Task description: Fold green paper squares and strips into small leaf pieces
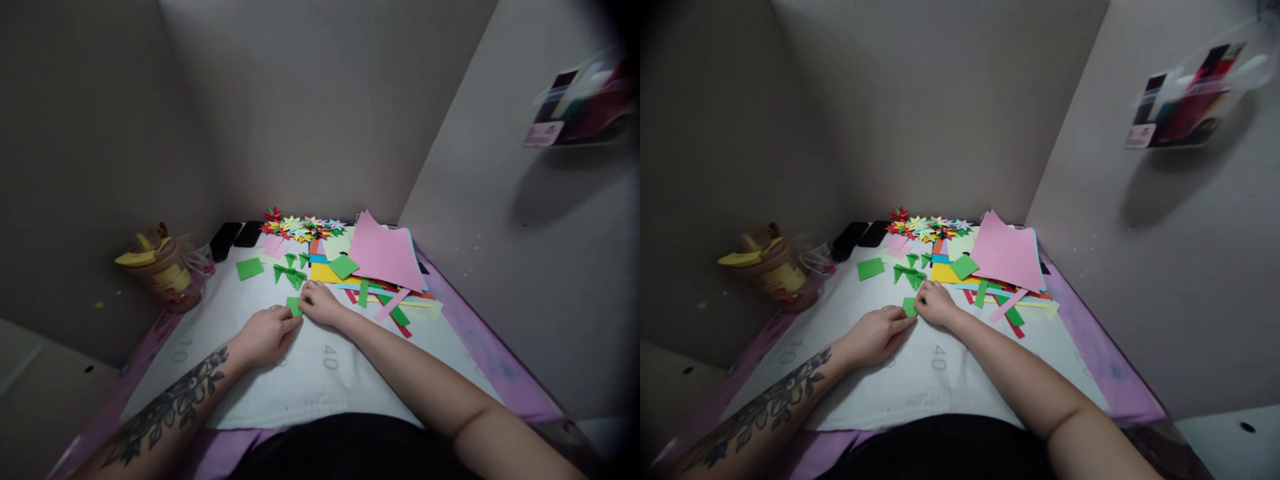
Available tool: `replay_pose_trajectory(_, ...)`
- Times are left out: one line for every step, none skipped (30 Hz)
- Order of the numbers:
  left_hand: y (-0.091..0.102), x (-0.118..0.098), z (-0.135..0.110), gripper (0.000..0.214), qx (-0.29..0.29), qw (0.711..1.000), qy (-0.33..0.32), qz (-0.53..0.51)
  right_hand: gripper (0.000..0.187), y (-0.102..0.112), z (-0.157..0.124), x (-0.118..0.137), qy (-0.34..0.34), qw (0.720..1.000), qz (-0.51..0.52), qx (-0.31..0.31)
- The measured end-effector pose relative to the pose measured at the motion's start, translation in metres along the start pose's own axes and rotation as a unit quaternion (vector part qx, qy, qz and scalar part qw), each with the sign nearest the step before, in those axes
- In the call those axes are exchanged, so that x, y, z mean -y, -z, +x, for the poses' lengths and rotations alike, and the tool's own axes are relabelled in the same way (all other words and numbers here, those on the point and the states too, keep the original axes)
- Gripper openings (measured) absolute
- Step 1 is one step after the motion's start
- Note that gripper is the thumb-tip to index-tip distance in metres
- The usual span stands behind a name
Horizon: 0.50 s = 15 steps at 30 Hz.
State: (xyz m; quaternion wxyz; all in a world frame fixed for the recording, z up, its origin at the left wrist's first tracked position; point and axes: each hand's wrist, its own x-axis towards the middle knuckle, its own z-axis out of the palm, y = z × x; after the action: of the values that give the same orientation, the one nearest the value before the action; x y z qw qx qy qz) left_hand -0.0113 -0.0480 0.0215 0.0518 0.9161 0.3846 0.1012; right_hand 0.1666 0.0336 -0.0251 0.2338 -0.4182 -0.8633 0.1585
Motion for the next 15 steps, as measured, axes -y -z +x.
replay_pose_trajectory(0.0003, -0.0004, 0.0002, 0.030, 0.000, 1.000, 0.000, 0.000, 0.011, -0.0003, -0.0001, 0.0000, -0.001, 1.000, -0.001, -0.002)
replay_pose_trajectory(0.0004, -0.0006, 0.0003, 0.029, 0.001, 1.000, 0.000, 0.002, 0.011, -0.0008, -0.0001, 0.0000, -0.002, 1.000, -0.002, -0.004)
replay_pose_trajectory(0.0005, -0.0008, 0.0003, 0.029, 0.002, 1.000, 0.000, 0.005, 0.011, -0.0012, -0.0002, -0.0001, -0.004, 1.000, -0.003, -0.007)
replay_pose_trajectory(0.0004, -0.0010, 0.0003, 0.028, 0.003, 1.000, 0.001, 0.007, 0.010, -0.0017, -0.0002, -0.0001, -0.006, 1.000, -0.004, -0.009)
replay_pose_trajectory(0.0003, -0.0011, 0.0003, 0.028, 0.002, 1.000, 0.002, 0.008, 0.010, -0.0022, -0.0002, -0.0001, -0.007, 1.000, -0.006, -0.010)
replay_pose_trajectory(0.0002, -0.0013, 0.0002, 0.028, 0.002, 1.000, 0.003, 0.007, 0.010, -0.0026, -0.0003, -0.0002, -0.009, 1.000, -0.007, -0.010)
replay_pose_trajectory(0.0003, -0.0016, 0.0002, 0.027, 0.002, 1.000, 0.003, 0.007, 0.010, -0.0029, -0.0003, -0.0001, -0.010, 1.000, -0.009, -0.010)
replay_pose_trajectory(0.0004, -0.0020, 0.0002, 0.027, 0.002, 1.000, 0.003, 0.006, 0.010, -0.0030, -0.0003, 0.0000, -0.011, 1.000, -0.011, -0.009)
replay_pose_trajectory(0.0007, -0.0025, 0.0003, 0.026, 0.001, 1.000, 0.005, 0.006, 0.010, -0.0031, -0.0004, 0.0004, -0.012, 1.000, -0.013, -0.008)
replay_pose_trajectory(0.0010, -0.0031, 0.0004, 0.026, 0.002, 1.000, 0.005, 0.007, 0.010, -0.0030, -0.0005, 0.0009, -0.013, 1.000, -0.015, -0.007)
replay_pose_trajectory(0.0012, -0.0038, 0.0005, 0.025, 0.003, 1.000, 0.005, 0.009, 0.010, -0.0029, -0.0007, 0.0016, -0.016, 1.000, -0.018, -0.007)
replay_pose_trajectory(0.0014, -0.0044, 0.0006, 0.026, 0.004, 1.000, 0.005, 0.012, 0.010, -0.0026, -0.0009, 0.0025, -0.019, 1.000, -0.022, -0.008)
replay_pose_trajectory(0.0014, -0.0050, 0.0006, 0.026, 0.005, 1.000, 0.005, 0.012, 0.010, -0.0024, -0.0012, 0.0035, -0.022, 0.999, -0.025, -0.010)
replay_pose_trajectory(0.0011, -0.0055, 0.0005, 0.026, 0.002, 1.000, 0.006, 0.007, 0.010, -0.0021, -0.0016, 0.0046, -0.025, 0.999, -0.029, -0.010)
replay_pose_trajectory(0.0007, -0.0059, 0.0005, 0.026, -0.002, 1.000, 0.009, 0.000, 0.009, -0.0018, -0.0021, 0.0058, -0.026, 0.999, -0.033, -0.011)
